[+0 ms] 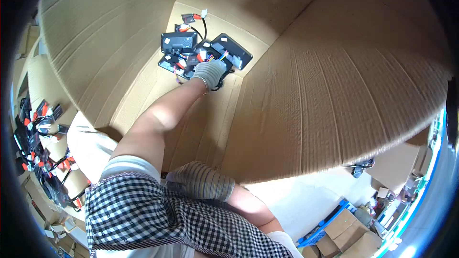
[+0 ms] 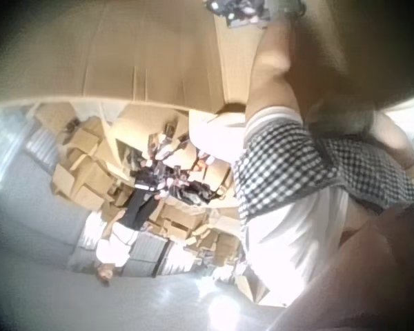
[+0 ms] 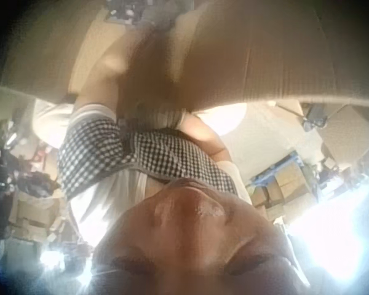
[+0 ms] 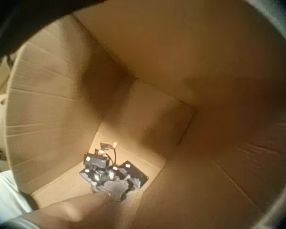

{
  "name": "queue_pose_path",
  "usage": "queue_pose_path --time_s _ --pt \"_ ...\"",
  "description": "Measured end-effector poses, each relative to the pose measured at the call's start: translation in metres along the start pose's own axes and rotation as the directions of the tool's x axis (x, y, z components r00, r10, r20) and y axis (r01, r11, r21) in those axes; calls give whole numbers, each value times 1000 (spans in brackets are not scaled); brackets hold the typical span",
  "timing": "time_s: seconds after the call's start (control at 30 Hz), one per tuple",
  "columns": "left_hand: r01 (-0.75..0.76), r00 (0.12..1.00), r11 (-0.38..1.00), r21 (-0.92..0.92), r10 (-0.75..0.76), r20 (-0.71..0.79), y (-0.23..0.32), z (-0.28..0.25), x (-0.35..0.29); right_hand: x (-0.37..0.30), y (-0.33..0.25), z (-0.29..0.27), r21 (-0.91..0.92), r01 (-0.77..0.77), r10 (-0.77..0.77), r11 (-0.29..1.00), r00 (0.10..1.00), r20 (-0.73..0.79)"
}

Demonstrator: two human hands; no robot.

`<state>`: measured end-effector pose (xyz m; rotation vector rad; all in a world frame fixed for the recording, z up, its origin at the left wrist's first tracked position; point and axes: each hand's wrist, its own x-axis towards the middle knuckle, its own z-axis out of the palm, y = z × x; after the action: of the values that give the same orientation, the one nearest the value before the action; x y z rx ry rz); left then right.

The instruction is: The person sorts electronic control units with wires into cardboard boxes by hand, wearing gloves.

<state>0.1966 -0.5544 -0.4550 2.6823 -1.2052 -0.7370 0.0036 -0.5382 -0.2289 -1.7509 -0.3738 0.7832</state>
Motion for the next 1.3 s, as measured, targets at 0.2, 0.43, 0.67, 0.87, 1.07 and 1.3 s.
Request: queue_pose_path --time_s 0.2,0.43,0.67,0.87,1.07,1.3 --pt "-253 914 -367 -895 -393 -97 -22 -48 -82 7 10 14 -249 202 -190 947 979 72" --pt "-117 946 111 -987 -289 -145 -2 -17 -279 10 31 45 -122 149 -151 981 989 -9" --pt "91 986 503 -860 -168 6 -29 29 -388 -6 12 78 -133 -213 213 968 977 -11" --pt "-24 932 -34 -999 -362 -10 16 -24 -426 -22 37 118 -134 -67 15 989 933 -359" --pt "-212 929 336 -918 -222 -296 12 -18 -447 -44 15 138 372 -8 211 928 836 -507" --pt "-200 958 831 -519 55 -280 36 -46 -453 -29 11 154 706 262 113 658 893 -437"
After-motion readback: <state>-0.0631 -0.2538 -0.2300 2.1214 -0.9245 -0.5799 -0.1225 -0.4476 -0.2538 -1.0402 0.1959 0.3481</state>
